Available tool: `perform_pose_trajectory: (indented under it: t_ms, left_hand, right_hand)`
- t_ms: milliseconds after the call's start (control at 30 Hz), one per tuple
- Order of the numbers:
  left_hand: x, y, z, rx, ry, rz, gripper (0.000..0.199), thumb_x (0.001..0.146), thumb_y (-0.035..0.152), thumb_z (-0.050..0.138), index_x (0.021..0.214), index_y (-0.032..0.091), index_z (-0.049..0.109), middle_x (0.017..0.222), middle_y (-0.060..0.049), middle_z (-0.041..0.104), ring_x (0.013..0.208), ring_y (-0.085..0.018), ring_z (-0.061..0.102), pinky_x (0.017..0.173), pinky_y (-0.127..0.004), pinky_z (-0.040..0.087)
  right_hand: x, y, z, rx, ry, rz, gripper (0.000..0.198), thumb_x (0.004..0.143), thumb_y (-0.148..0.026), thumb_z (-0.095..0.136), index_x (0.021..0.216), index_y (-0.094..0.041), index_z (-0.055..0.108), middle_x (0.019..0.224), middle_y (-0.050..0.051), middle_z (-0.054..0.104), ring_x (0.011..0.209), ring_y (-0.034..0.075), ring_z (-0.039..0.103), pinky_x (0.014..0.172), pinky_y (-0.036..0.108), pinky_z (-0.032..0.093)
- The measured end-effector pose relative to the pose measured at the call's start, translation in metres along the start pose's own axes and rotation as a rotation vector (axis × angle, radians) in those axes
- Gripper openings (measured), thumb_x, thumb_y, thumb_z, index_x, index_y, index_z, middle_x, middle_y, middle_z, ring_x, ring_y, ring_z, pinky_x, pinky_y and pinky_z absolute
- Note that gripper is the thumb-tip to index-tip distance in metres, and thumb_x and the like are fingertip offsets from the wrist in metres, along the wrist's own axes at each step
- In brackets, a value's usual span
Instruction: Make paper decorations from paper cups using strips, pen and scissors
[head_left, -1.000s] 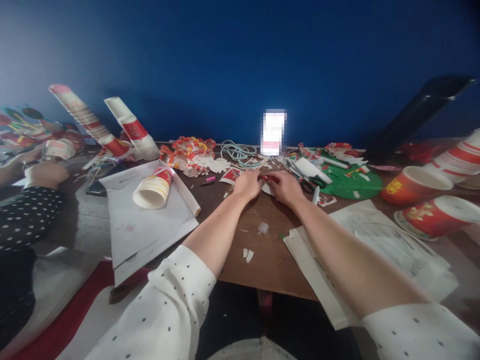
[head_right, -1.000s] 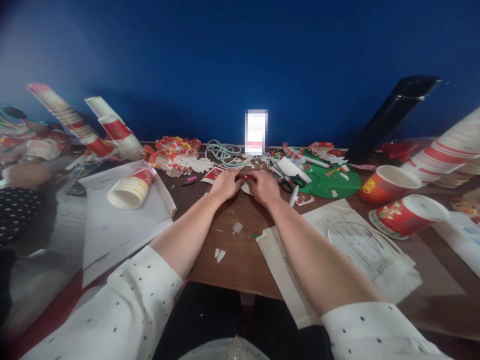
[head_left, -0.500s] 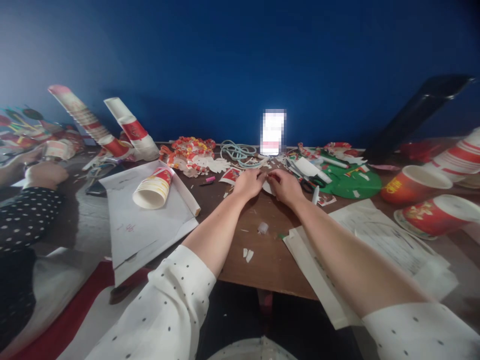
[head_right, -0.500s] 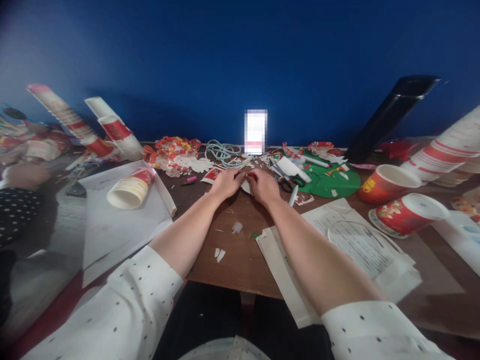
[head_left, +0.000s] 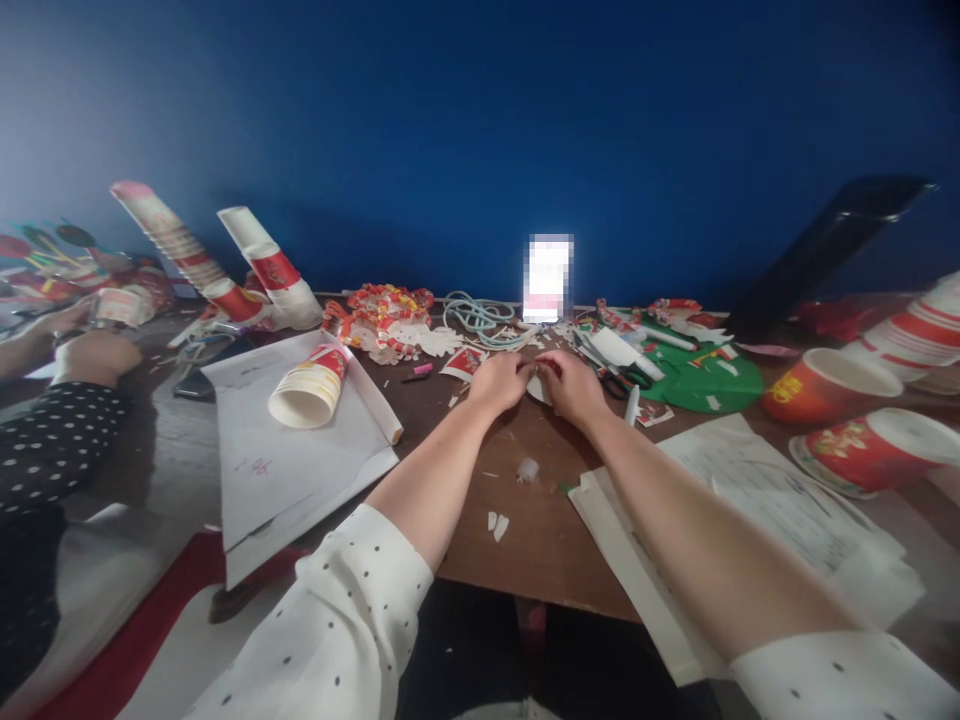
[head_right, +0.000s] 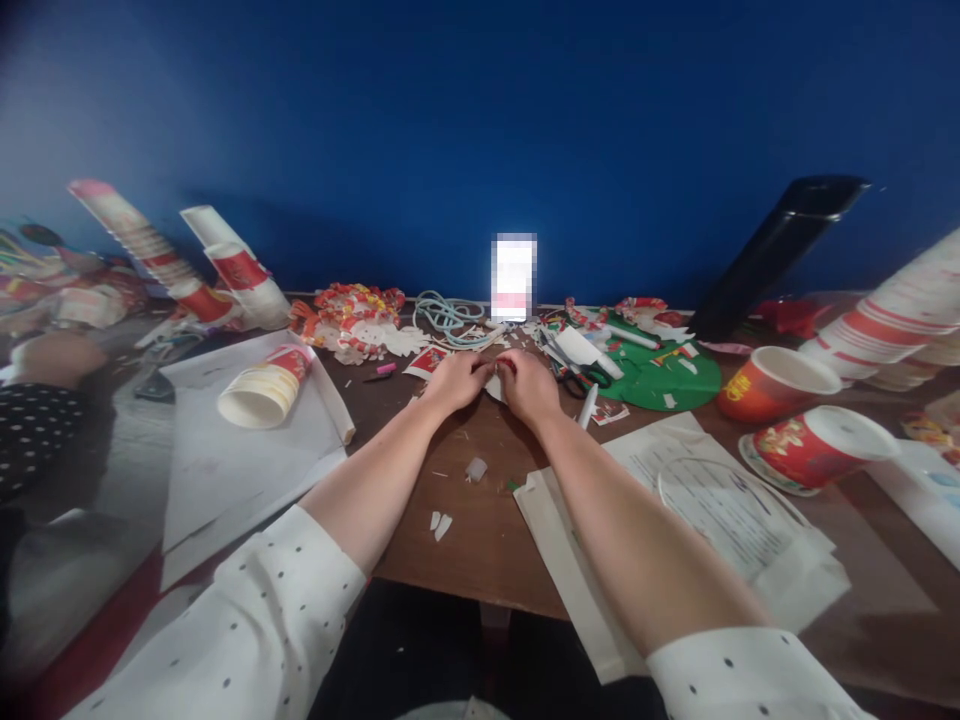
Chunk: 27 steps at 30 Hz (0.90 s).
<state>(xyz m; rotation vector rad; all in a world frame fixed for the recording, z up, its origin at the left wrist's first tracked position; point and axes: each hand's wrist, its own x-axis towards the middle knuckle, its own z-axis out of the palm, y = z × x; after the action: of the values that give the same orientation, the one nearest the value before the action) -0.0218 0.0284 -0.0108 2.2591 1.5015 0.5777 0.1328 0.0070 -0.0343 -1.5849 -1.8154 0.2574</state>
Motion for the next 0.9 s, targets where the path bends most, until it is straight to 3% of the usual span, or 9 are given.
perform_pose_trajectory:
  t_ms: [900]
  left_hand:
    - [-0.0029, 0.001, -0.0003, 0.122, 0.017, 0.041, 0.029, 0.094, 0.032, 0.052, 0.113, 0.022, 0.072, 0.117, -0.01, 0.07, 0.111, -0.026, 0.063, 0.095, -0.034, 0.047]
  right_hand:
    - [-0.0014, -0.0019, 0.0002, -0.058, -0.035, 0.013, 0.026, 0.09, -0.028, 0.05, 0.106, -0.019, 0.068, 0.105, 0.011, 0.073, 0.098, 0.027, 0.066, 0.087, 0.04, 0.05]
